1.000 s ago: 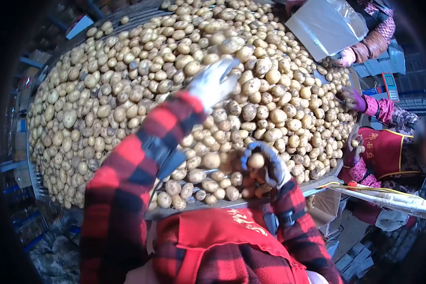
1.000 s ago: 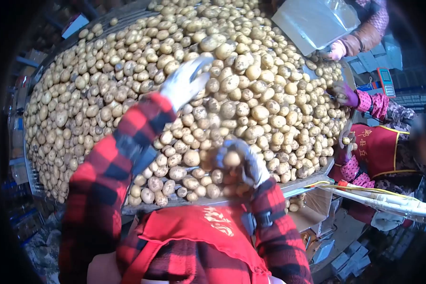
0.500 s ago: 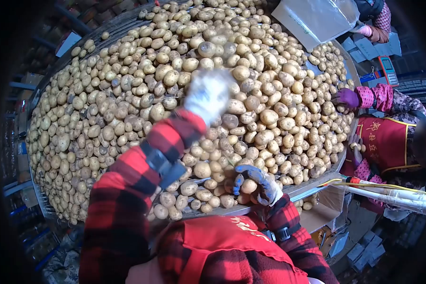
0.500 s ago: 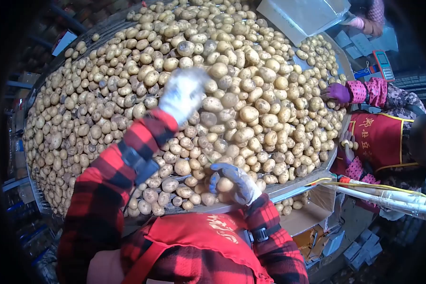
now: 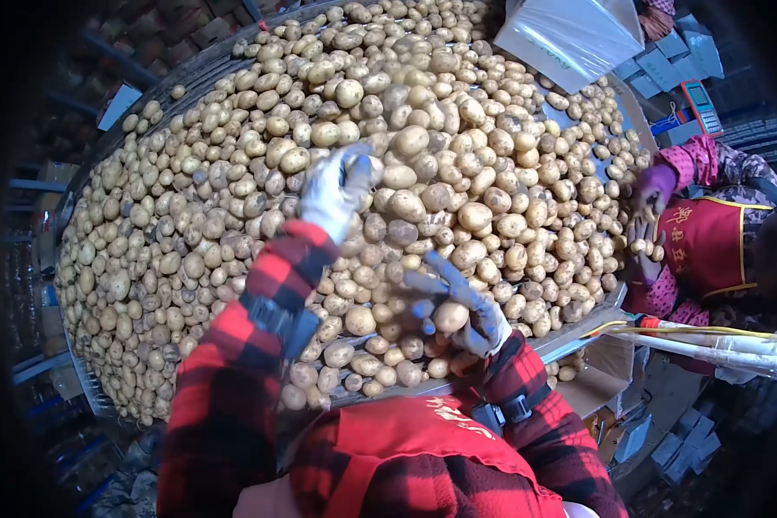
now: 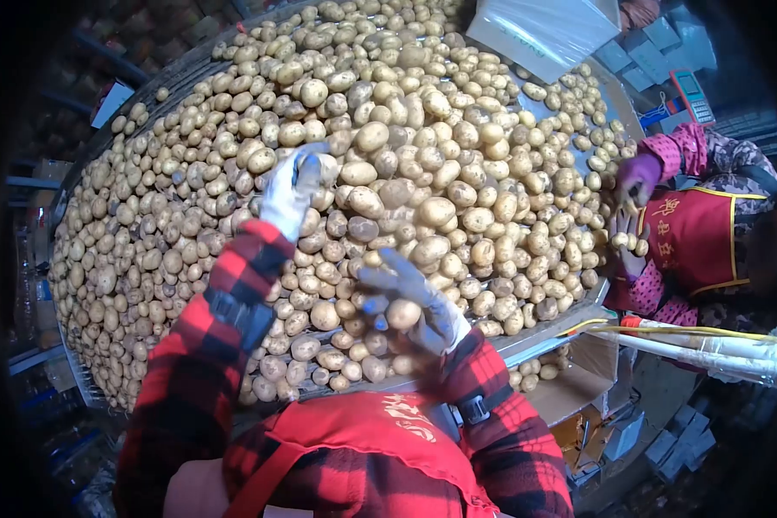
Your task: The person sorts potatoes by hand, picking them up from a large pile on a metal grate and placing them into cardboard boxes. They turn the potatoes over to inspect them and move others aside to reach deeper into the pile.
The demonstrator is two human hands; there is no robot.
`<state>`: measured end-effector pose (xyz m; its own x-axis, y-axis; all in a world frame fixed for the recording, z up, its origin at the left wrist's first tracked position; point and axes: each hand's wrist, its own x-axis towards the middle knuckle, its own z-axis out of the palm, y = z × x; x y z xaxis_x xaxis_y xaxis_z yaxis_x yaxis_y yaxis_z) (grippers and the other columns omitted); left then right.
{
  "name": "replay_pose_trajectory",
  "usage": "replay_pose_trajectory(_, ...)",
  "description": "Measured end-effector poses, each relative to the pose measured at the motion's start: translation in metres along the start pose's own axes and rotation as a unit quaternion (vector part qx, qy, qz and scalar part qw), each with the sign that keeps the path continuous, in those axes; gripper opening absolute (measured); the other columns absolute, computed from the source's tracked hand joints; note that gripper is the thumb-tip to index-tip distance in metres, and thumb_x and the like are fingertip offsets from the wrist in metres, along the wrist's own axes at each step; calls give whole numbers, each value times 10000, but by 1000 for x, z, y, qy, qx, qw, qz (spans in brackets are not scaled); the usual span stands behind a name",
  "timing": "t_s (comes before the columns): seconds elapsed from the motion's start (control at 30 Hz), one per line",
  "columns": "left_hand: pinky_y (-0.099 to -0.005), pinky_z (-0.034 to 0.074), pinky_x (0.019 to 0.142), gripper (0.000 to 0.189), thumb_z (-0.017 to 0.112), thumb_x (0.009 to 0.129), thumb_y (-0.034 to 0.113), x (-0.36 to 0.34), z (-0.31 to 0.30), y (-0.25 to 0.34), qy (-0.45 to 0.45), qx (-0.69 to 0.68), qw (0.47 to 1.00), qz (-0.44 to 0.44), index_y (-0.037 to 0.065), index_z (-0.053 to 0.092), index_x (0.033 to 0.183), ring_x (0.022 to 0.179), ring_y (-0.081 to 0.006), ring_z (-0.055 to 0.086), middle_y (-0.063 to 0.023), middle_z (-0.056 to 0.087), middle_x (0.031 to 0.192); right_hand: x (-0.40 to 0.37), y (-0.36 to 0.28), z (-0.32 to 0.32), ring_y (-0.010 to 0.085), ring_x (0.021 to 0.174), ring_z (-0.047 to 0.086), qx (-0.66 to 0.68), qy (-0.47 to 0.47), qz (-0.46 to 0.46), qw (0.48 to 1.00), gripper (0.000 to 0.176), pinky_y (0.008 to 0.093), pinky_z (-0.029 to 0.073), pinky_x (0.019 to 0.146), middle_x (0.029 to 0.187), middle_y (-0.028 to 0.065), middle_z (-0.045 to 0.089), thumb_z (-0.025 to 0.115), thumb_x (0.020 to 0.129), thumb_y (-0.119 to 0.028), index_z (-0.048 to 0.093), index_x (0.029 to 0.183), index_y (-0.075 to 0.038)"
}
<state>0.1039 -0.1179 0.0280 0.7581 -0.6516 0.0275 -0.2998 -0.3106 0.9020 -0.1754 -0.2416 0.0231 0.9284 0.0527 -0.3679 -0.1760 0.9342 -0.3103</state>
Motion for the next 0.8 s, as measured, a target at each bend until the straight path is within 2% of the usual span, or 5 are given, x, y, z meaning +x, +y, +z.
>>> replay_pose_trajectory(0.13, -538, 366, 1192, 611, 579, 1039, 531, -43, 37, 45, -177, 206, 926, 262, 124, 542, 1493, 1402, -355, 517, -166, 606, 1443, 21, -6, -23, 336, 1233, 624, 123, -38, -19, 992, 700, 415, 577, 863, 1562, 156, 520, 655, 1029, -382, 374, 1621, -134)
replay_pose_trajectory(0.4, -554, 402, 1148, 578, 591, 1018, 522, 69, 85, 5, -59, 343, 937, 33, 189, 574, 1490, 1351, -406, 542, -139, 619, 1451, 4, -25, -43, 331, 1336, 573, 113, -32, -88, 989, 733, 451, 572, 972, 1618, 132, 469, 645, 1028, -307, 324, 1666, -146)
replay_pose_trajectory(0.53, -436, 403, 1176, 443, 632, 1031, 350, 9, 80, 45, -101, -21, 994, 47, 155, 640, 1429, 1366, -332, 566, -130, 663, 1377, 20, -30, -40, 441, 1514, 399, 180, -102, -152, 967, 812, 478, 533, 991, 1713, 135, 333, 683, 986, -547, 356, 1659, -231)
replay_pose_trajectory(0.67, -513, 341, 1197, 463, 634, 1022, 348, 15, 77, 39, -61, 273, 899, 336, 189, 612, 1456, 1396, -324, 523, -106, 603, 1455, 26, -32, -42, 578, 1403, 448, 235, -72, -157, 957, 864, 508, 598, 813, 1682, 200, 354, 624, 934, -728, 446, 1606, -215)
replay_pose_trajectory(0.8, -514, 333, 1222, 611, 550, 1039, 536, 161, 30, 0, 47, 473, 873, 112, 185, 518, 1538, 1466, -383, 458, -143, 498, 1604, 1, -19, -45, 501, 1390, 506, 146, -90, -92, 981, 991, 479, 615, 816, 1656, 228, 368, 682, 883, -759, 362, 1630, -192)
